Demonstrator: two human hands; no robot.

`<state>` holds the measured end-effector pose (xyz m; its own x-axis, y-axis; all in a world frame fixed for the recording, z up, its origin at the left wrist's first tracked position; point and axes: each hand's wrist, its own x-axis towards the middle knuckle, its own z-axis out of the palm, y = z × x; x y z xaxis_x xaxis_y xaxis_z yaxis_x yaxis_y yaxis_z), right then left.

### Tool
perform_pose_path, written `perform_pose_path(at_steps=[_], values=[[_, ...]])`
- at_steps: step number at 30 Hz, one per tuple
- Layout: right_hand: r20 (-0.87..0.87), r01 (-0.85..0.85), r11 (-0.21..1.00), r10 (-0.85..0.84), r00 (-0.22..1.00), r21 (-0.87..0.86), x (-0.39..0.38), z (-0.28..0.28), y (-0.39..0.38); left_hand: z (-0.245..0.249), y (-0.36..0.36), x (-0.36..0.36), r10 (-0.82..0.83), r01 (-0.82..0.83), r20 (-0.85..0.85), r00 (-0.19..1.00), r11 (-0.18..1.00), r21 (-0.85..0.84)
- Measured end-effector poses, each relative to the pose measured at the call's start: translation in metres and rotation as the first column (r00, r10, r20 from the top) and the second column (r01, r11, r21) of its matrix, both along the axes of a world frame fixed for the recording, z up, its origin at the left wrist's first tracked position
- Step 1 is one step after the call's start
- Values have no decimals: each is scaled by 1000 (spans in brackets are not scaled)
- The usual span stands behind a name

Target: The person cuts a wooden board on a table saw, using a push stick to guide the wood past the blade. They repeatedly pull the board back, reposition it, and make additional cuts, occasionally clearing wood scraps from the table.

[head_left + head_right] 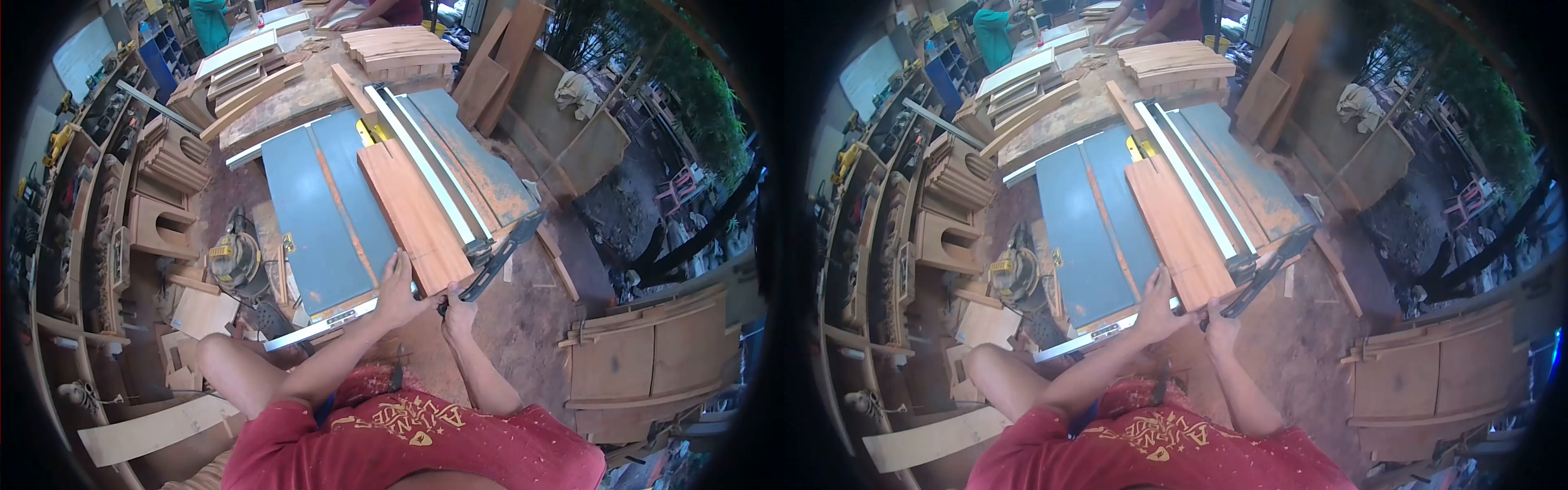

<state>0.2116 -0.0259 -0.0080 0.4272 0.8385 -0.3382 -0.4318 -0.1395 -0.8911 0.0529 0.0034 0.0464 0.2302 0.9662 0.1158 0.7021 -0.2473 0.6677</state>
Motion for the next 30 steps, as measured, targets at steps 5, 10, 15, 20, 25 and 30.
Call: perform_pose_path(at_steps=[5, 10, 15, 20, 25, 30], values=[[104, -61, 998, 60, 993, 10, -2, 10, 16, -14, 18, -3, 49, -49, 57, 997, 999, -4], [241, -78, 996, 88, 966, -54, 4, 26, 13, -17, 32, -8, 67, -66, -26, 997, 998, 16], [492, -199, 980, 172, 854, 2, 56, 56, -44, -15, 48, -17, 89, -89, -71, 994, 996, -2], [813, -433, 884, 380, 441, -178, 115, 154, -100, -18, 64, -24, 110, -109, -76, 991, 994, 15], [873, -495, 780, 481, 83, -383, 130, 214, -108, -16, 76, -33, 111, -109, -66, 992, 994, 31], [868, -506, 723, 481, -119, -470, 120, 243, -92, -11, 91, -41, 130, -131, -94, 987, 991, -7]])
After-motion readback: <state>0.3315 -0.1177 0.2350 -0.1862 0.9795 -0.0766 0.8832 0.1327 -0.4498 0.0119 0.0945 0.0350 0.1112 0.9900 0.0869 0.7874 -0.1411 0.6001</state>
